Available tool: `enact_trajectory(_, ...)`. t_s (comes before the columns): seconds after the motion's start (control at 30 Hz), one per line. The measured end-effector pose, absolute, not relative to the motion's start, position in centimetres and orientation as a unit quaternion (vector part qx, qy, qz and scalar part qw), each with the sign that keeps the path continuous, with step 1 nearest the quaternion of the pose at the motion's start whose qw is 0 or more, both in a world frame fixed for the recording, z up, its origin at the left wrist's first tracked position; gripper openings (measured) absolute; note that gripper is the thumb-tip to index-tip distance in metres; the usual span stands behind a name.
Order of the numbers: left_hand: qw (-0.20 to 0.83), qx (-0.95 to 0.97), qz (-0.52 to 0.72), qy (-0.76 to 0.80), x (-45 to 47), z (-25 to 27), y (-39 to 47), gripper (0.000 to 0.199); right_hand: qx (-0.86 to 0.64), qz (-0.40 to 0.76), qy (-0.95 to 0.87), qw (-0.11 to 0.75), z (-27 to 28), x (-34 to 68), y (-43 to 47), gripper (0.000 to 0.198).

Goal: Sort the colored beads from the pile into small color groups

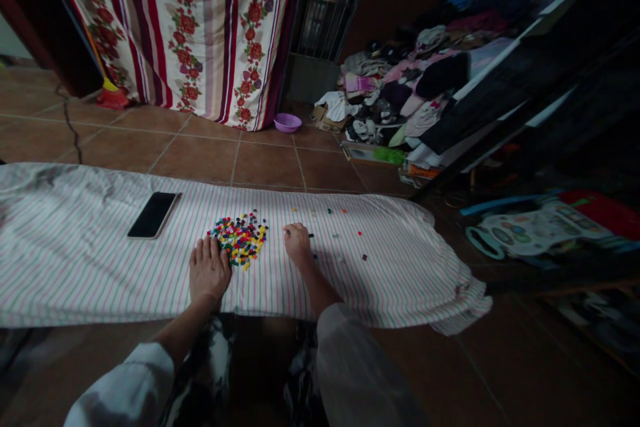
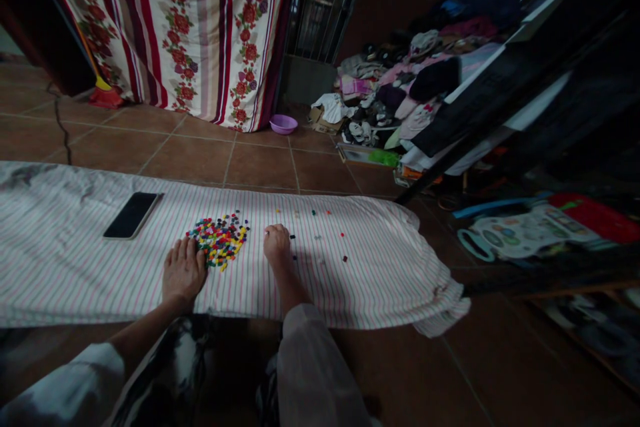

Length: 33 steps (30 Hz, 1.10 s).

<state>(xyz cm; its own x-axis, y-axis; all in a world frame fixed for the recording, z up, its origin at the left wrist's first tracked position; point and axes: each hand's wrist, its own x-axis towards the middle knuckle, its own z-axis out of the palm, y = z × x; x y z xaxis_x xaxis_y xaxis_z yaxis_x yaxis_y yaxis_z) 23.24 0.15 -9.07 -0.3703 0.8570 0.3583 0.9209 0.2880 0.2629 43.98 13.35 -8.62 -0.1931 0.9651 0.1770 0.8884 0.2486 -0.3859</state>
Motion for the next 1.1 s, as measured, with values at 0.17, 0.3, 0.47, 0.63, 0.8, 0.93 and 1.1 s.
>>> enact_trajectory(0.17,0.071,-0.555,-0.228,-0.797,23.3,-9.0,0.1,0.058,-0.615,0.103,-0.759,0.187,-7.9,43.8,13.2,0.03)
enact_trajectory(0.3,0.062,-0.556,-0.23,-0.797,23.3,-8.9,0.1,0.058,-0.609,0.095,-0.765,0.188,-7.2,43.3,13.2,0.03)
enact_trajectory(0.47,0.063,-0.556,-0.227,-0.797,23.3,-8.9,0.1,0.059,-0.567,0.092,-0.801,0.171,-6.5,41.8,13.0,0.029)
enact_trajectory(0.63,0.064,-0.559,-0.213,-0.799,23.3,-8.9,0.1,0.059,-0.558,0.097,-0.811,0.147,-6.4,40.4,13.1,0.026)
enact_trajectory(0.8,0.065,-0.556,-0.212,-0.801,23.3,-9.0,0.2,0.058,-0.553,0.098,-0.816,0.133,-6.3,39.6,13.3,0.023)
enact_trajectory(0.93,0.066,-0.56,-0.21,-0.799,23.3,-8.9,0.2,0.059,-0.563,0.096,-0.81,0.133,-6.3,39.3,13.3,0.021)
enact_trajectory(1.1,0.074,-0.56,-0.208,-0.799,23.3,-9.0,0.2,0.059,-0.567,0.099,-0.806,0.141,-6.2,39.2,13.2,0.022)
